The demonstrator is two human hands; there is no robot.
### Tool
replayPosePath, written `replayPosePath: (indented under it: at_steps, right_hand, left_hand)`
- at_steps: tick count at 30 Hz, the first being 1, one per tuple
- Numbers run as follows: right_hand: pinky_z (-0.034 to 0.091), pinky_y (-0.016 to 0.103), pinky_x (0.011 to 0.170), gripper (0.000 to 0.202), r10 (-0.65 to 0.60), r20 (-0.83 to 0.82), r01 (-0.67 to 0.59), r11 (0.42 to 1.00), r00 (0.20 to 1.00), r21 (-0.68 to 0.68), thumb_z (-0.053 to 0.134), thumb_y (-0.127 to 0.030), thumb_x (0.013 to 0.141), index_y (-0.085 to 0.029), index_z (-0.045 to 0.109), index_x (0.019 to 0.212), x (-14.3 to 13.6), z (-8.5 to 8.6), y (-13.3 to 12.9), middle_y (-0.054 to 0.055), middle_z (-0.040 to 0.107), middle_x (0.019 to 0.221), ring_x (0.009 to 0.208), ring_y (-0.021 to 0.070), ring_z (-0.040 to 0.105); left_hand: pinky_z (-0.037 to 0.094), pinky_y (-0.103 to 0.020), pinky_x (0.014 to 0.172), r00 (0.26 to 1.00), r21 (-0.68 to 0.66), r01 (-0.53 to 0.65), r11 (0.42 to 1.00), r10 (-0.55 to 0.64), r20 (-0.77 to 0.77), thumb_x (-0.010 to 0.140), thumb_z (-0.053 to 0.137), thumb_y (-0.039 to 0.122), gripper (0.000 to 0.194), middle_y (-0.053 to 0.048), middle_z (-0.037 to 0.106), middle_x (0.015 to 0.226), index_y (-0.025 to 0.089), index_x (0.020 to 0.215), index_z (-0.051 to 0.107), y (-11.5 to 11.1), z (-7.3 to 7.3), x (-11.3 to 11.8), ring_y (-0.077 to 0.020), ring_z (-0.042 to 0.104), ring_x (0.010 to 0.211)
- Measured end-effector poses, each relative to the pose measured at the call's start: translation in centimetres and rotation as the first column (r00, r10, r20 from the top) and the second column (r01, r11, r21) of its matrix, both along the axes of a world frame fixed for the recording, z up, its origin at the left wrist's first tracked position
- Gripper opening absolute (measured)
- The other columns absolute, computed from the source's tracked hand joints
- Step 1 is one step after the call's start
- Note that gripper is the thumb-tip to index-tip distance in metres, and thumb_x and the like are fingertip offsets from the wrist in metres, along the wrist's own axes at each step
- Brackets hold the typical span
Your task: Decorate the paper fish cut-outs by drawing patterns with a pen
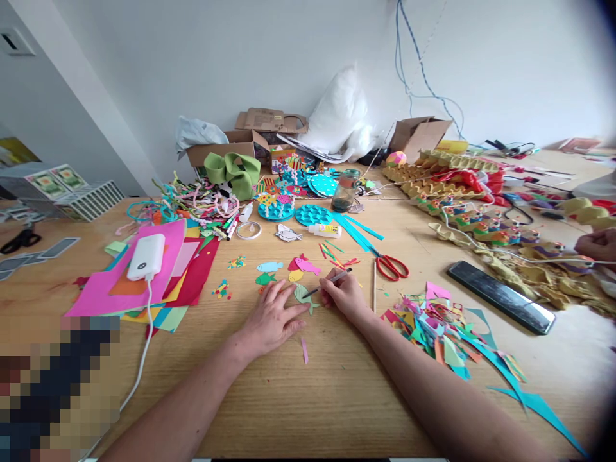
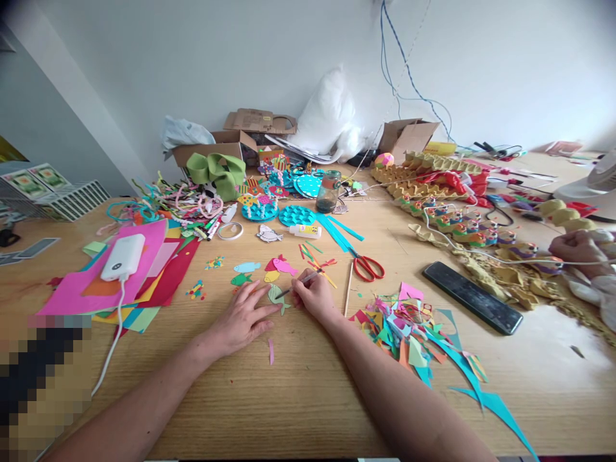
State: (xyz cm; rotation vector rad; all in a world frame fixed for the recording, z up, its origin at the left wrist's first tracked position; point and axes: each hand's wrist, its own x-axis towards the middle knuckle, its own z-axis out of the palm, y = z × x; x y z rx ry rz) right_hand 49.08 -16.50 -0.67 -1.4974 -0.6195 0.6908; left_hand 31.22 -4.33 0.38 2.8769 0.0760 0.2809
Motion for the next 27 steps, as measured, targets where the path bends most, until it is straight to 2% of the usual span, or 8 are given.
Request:
replayPosePath:
  at_steps: [27]
  right_hand:
    - [0.04,0.021,0.033,0.027,0.009,0.004,-0.009,1.0,1.0,0.003,0.069,-0.038,0.069,-0.022,0.049,0.063,-0.13,0.3,-0.04,-0.003,0.058,0.045,0.034,0.0118,0.052]
  left_hand:
    - [0.028,-0.058,0.112,1.0,0.01,0.008,1.0,-0.008,0.009,0.094,0.053,0.041,0.034,-0.008,0.041,0.147,0.035,0.127,0.061,0.05,-0.28,-0.01,-0.0316,0.027,0.139]
